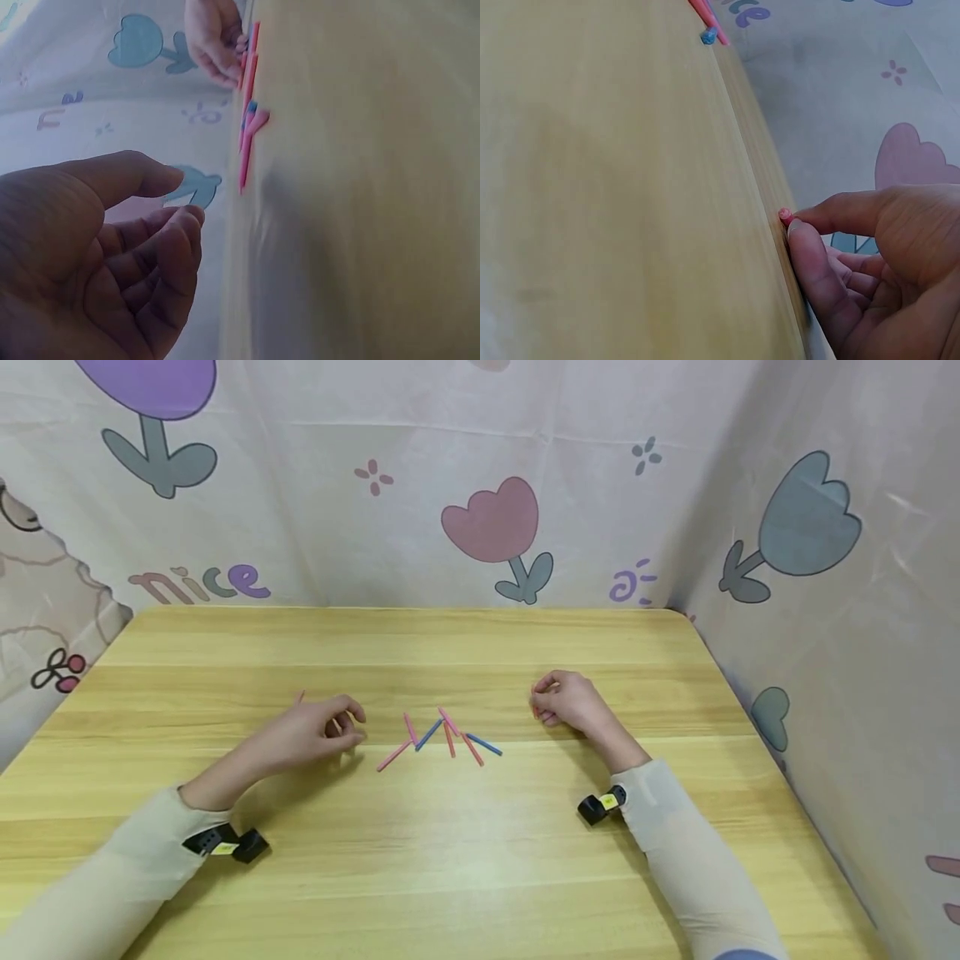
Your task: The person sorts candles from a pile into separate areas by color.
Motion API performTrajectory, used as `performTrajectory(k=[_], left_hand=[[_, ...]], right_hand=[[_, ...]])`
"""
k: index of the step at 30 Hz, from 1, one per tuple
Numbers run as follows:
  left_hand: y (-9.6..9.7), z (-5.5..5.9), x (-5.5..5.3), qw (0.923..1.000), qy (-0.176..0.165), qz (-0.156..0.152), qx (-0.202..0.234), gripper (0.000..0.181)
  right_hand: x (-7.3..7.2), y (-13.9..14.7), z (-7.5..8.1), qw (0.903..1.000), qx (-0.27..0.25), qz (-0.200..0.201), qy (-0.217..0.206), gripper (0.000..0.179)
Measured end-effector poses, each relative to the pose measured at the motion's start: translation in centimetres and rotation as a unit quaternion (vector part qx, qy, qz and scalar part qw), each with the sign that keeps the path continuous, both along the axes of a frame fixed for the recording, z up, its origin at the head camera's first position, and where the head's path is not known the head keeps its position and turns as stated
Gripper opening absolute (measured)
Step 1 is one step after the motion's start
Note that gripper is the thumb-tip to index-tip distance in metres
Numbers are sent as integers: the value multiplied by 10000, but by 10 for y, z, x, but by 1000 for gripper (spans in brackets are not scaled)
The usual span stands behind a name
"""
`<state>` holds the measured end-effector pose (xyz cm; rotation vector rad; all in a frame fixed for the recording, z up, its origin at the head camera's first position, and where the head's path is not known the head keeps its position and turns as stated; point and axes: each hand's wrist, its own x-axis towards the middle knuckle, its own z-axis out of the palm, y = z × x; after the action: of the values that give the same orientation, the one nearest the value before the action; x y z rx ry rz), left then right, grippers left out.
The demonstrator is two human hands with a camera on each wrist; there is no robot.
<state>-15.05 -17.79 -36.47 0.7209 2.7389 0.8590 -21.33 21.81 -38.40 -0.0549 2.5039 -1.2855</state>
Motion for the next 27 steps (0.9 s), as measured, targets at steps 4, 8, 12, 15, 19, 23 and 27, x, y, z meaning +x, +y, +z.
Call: performTrajectory(k=[4, 8, 12, 15, 19, 23, 27], left_hand=[[10, -4, 3, 9998, 113, -173, -34, 24], [19, -6, 5, 9992, 258, -298, -104, 25], [27, -5, 6, 9989, 230, -362, -166, 28], [33, -5, 7, 9987, 217, -373, -274, 29], [40, -7, 6, 9978, 281, -413, -426, 28], [44, -9, 6, 9975, 305, -423, -477, 28], [47, -12, 5, 9977, 271, -436, -434, 31]], right_hand=[[0, 1, -1, 10000, -26, -32, -71, 24], [1, 0, 0, 9999, 50, 1, -117, 26], [0, 0, 2, 9998, 94, 103, -105, 29], [0, 1, 4, 9998, 86, 143, -86, 29], [0, -1, 4, 9998, 112, 144, -65, 28], [-2, -2, 4, 9997, 148, 180, -47, 28], [-1, 0, 5, 9997, 171, 155, -84, 29]])
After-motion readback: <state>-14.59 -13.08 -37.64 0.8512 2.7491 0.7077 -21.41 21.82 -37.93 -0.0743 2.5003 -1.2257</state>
